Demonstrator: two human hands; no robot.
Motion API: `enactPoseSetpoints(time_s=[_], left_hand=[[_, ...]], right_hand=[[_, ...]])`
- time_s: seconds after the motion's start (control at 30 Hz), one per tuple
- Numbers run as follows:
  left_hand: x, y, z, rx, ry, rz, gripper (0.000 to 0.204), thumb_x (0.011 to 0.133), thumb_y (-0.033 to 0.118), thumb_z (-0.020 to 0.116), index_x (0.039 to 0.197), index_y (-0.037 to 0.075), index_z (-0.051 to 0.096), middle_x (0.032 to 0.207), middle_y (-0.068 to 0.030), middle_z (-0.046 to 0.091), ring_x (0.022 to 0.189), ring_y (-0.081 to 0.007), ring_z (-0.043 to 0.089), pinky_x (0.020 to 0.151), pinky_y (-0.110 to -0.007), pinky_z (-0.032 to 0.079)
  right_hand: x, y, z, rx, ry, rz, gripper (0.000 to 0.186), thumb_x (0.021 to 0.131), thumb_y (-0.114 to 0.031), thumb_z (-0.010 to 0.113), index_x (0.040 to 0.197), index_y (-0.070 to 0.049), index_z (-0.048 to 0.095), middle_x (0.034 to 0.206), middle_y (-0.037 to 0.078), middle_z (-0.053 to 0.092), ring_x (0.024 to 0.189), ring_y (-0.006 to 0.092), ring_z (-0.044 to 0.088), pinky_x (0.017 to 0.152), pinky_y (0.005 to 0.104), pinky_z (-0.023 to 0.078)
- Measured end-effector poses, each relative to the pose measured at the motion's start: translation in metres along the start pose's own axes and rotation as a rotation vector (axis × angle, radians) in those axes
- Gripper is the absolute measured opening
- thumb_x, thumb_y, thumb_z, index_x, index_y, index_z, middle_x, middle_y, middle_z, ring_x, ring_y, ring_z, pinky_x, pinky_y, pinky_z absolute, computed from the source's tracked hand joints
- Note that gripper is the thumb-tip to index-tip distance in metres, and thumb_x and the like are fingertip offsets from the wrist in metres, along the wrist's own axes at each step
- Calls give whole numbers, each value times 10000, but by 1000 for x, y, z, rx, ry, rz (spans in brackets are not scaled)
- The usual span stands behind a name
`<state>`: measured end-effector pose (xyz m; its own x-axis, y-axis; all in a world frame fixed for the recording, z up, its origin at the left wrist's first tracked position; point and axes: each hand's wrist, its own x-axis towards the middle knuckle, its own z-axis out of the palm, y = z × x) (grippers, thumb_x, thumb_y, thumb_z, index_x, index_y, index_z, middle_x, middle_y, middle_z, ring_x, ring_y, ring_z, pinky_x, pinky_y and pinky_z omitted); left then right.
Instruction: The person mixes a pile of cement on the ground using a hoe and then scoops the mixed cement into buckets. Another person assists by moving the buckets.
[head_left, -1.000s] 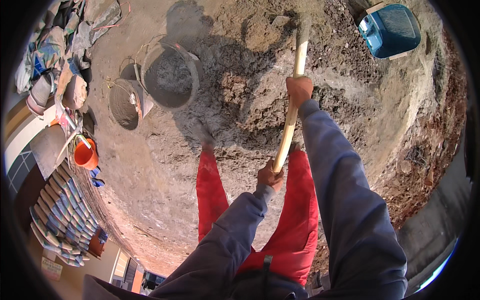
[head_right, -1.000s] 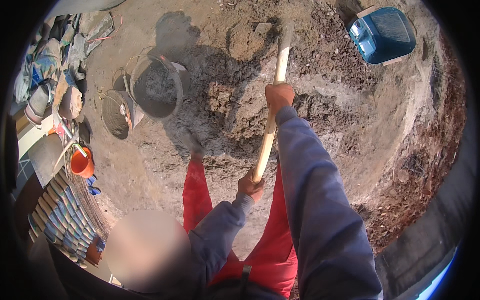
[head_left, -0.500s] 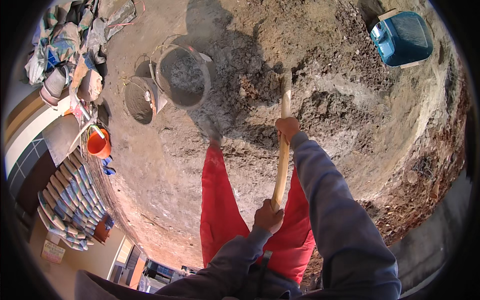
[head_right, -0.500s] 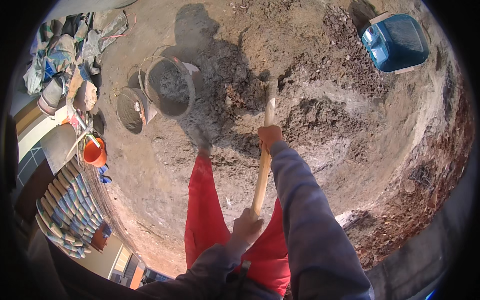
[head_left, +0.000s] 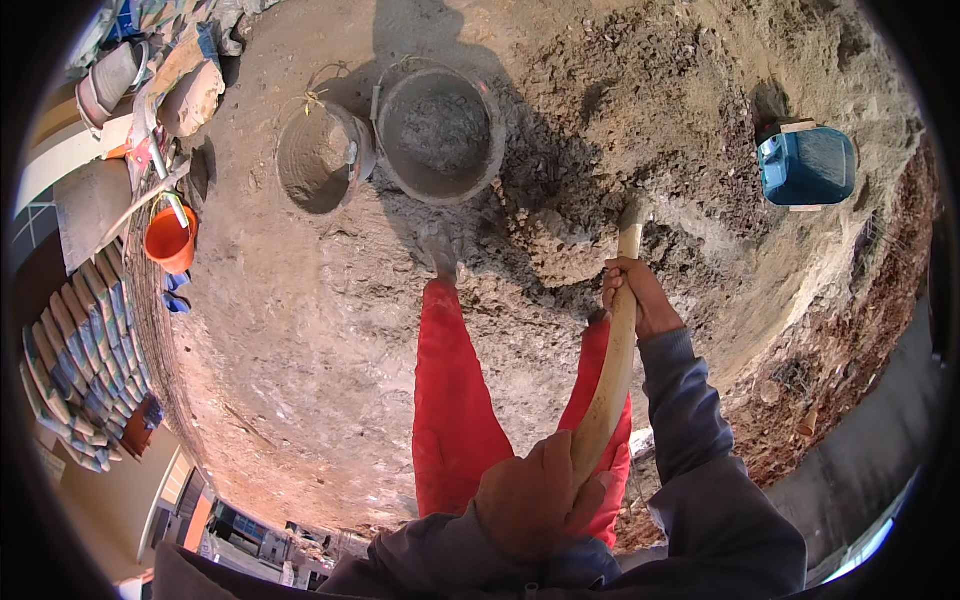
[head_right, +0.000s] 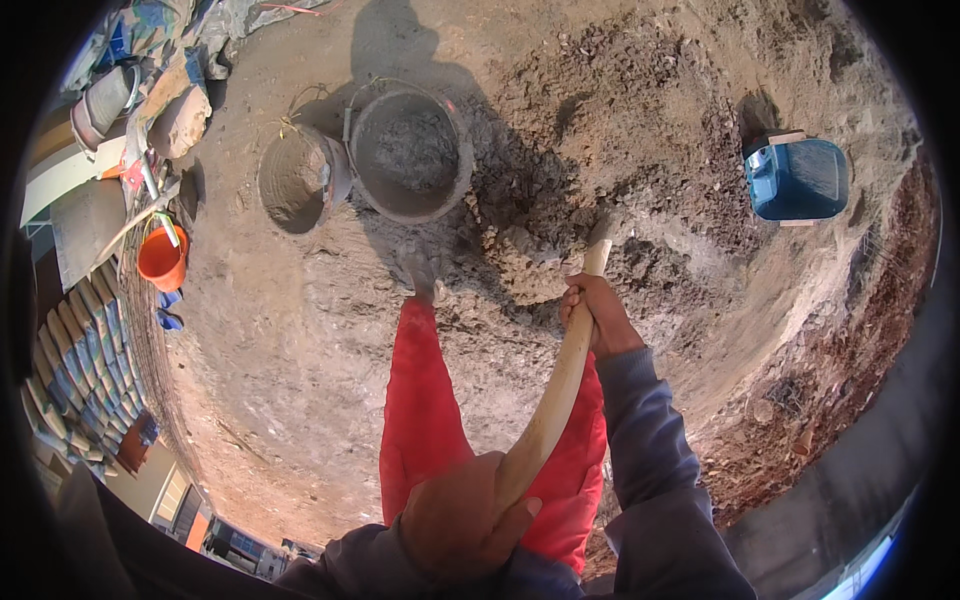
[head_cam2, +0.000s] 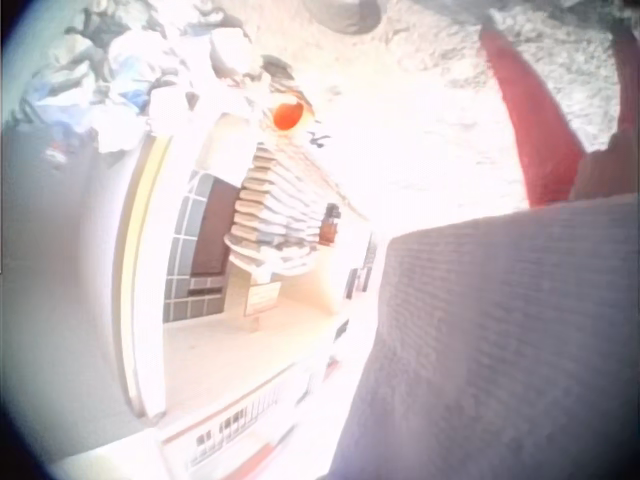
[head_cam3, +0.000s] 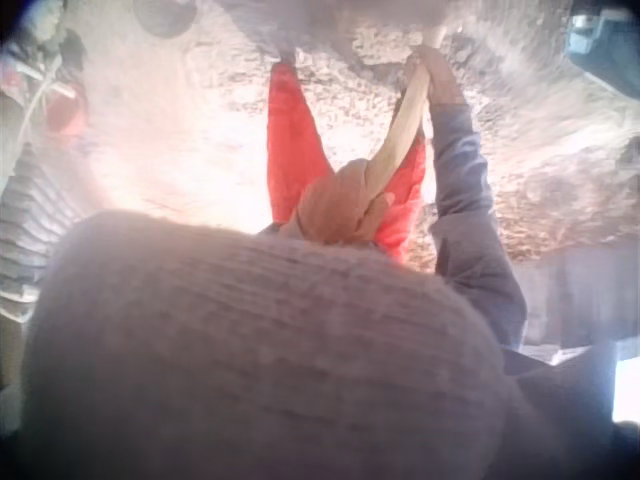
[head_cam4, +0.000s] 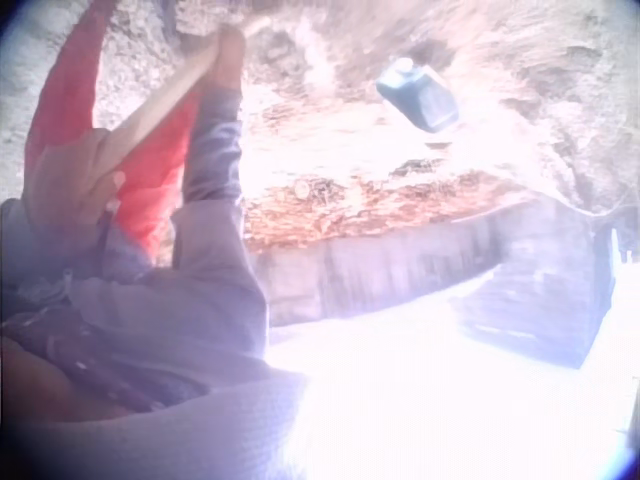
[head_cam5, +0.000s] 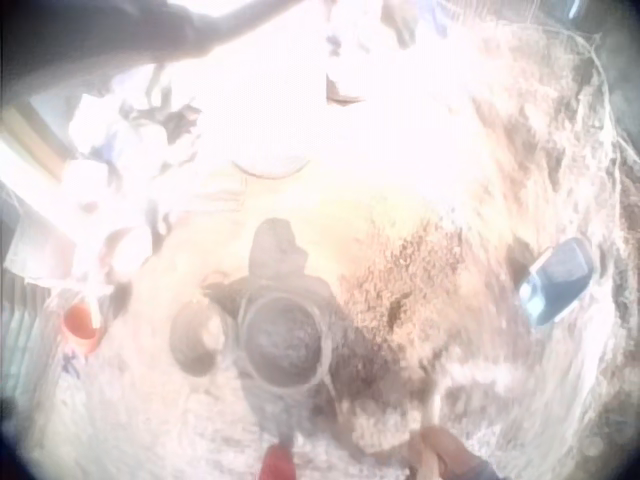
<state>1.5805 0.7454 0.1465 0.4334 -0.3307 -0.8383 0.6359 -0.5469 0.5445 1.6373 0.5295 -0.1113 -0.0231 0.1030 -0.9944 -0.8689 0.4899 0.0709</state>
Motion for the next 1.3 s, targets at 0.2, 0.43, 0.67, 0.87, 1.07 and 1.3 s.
enactPoseSetpoints(time_s=[0.2,0.43,0.67,0.87,1.07,1.3], left_hand=[[-121,-76,-106,168,69,200,360,809,260,678,1041,20,546,817,-145,653,702,-323,652,700,-455,479],[-97,-290,-136,542,512,-320,163,683,1,625,807,106,619,782,-78,649,834,-299,619,846,-432,394],[88,-516,-95,446,754,-329,335,532,31,746,822,164,644,833,-16,653,825,-285,619,765,-433,429],[98,-439,-37,451,573,127,343,596,13,719,889,150,606,881,-33,610,913,-286,585,801,-410,416],[200,-227,102,240,291,311,392,696,85,742,1052,129,583,967,-81,648,925,-346,621,770,-448,508],[420,-54,205,276,291,409,235,805,157,718,975,79,575,885,-167,661,670,-355,647,616,-439,517]], right_hand=[[-112,75,117,174,58,-255,157,916,-135,576,851,-102,437,671,-12,451,499,90,450,475,284,470],[-34,186,245,214,-182,-499,156,882,-99,631,858,-43,488,680,35,514,547,151,554,486,312,487],[115,201,253,60,-126,-459,162,824,6,636,804,-51,486,702,62,535,584,199,571,568,350,502],[11,173,129,411,-181,-566,252,797,83,587,858,-101,425,646,39,463,559,161,511,547,360,469],[-30,-7,-37,371,250,-807,102,826,-15,579,789,-24,484,601,25,457,450,136,444,435,312,440],[36,-243,-182,183,473,-1050,168,839,-103,600,770,35,533,599,68,503,463,170,500,430,337,444]])
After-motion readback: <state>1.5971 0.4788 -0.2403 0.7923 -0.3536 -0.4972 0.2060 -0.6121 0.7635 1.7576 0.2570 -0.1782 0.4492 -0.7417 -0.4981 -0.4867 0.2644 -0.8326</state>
